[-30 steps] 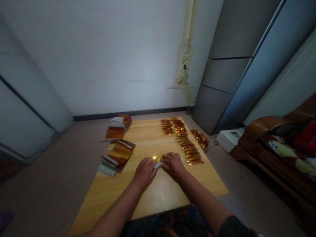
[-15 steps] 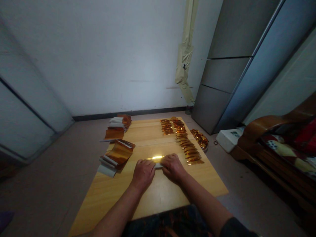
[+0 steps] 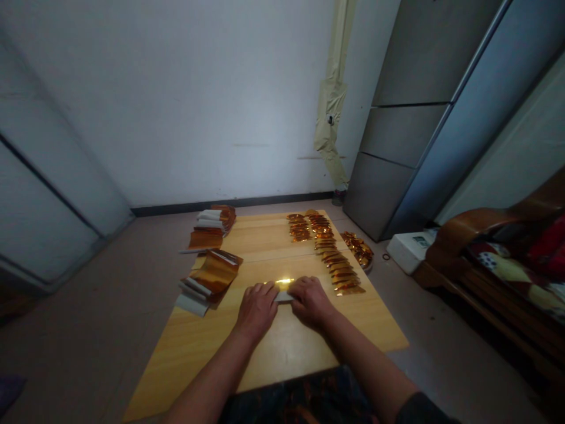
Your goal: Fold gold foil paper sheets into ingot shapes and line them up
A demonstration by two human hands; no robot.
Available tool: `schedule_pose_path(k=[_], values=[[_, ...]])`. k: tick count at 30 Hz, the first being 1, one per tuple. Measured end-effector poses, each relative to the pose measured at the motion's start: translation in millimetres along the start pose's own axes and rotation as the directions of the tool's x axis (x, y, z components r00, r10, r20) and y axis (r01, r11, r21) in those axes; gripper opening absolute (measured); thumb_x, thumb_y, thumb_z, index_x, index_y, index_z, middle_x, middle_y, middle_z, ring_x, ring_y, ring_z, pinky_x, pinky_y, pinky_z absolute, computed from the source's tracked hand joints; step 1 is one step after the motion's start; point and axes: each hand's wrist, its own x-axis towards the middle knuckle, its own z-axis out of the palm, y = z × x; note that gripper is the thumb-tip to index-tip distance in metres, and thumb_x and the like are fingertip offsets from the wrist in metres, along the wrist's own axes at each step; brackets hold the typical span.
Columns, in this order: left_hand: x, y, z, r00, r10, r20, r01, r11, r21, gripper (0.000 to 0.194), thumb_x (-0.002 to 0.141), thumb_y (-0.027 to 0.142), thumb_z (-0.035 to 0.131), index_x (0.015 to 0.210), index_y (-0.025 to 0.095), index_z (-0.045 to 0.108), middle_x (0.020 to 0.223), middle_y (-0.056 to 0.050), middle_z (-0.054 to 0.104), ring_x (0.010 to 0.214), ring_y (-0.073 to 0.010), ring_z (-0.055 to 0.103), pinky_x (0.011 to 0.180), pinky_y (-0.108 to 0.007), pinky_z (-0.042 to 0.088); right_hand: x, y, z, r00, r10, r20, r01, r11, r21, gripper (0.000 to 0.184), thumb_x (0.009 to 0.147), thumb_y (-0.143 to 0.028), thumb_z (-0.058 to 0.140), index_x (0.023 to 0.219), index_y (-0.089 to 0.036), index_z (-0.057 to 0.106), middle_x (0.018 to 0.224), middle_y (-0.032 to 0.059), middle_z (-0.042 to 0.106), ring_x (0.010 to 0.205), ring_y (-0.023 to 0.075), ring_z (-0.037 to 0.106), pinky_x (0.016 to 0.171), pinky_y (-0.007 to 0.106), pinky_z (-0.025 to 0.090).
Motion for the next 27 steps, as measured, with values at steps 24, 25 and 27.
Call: schedule_pose_path(k=[24, 25, 27], values=[[-7, 4, -2.4, 0.992, -0.119, 0.032, 0.116, 0.991, 0.069, 0.028, 0.088, 0.027, 0.054, 0.112, 0.031, 0.068, 0.139, -0.010, 0.054, 0.127, -0.0319, 0.045, 0.099, -0.054, 0.032, 80, -33, 44, 0.838, 0.537, -0.097, -0.538, 0.843, 0.013, 0.048, 0.076, -0.040, 0.068, 0.118, -0.019, 0.060, 0.153, 0.0154, 0.034, 0.137, 0.0347, 0.028, 0.104, 0.048, 0.025], [-8, 4, -2.0, 0.992, -0.122, 0.031, 0.120, 0.990, 0.069, 0.028, 0.088, 0.028, 0.054, 0.112, 0.031, 0.068, 0.139, -0.010, 0.054, 0.128, -0.0322, 0.045, 0.100, -0.055, 0.032, 80, -33, 44, 0.834, 0.543, -0.098, -0.544, 0.839, 0.015, 0.049, 0.075, -0.040, 0.068, 0.118, -0.018, 0.060, 0.153, 0.0156, 0.034, 0.137, 0.0346, 0.028, 0.104, 0.048, 0.025], [-8, 4, -1.5, 0.991, -0.128, 0.033, 0.125, 0.989, 0.077, 0.028, 0.088, 0.029, 0.054, 0.113, 0.031, 0.067, 0.139, -0.011, 0.054, 0.129, -0.0323, 0.044, 0.100, -0.055, 0.031, 80, -32, 42, 0.829, 0.551, -0.100, -0.552, 0.834, 0.019, 0.051, 0.074, -0.041, 0.069, 0.118, -0.018, 0.061, 0.153, 0.0159, 0.034, 0.137, 0.0347, 0.029, 0.104, 0.047, 0.025]])
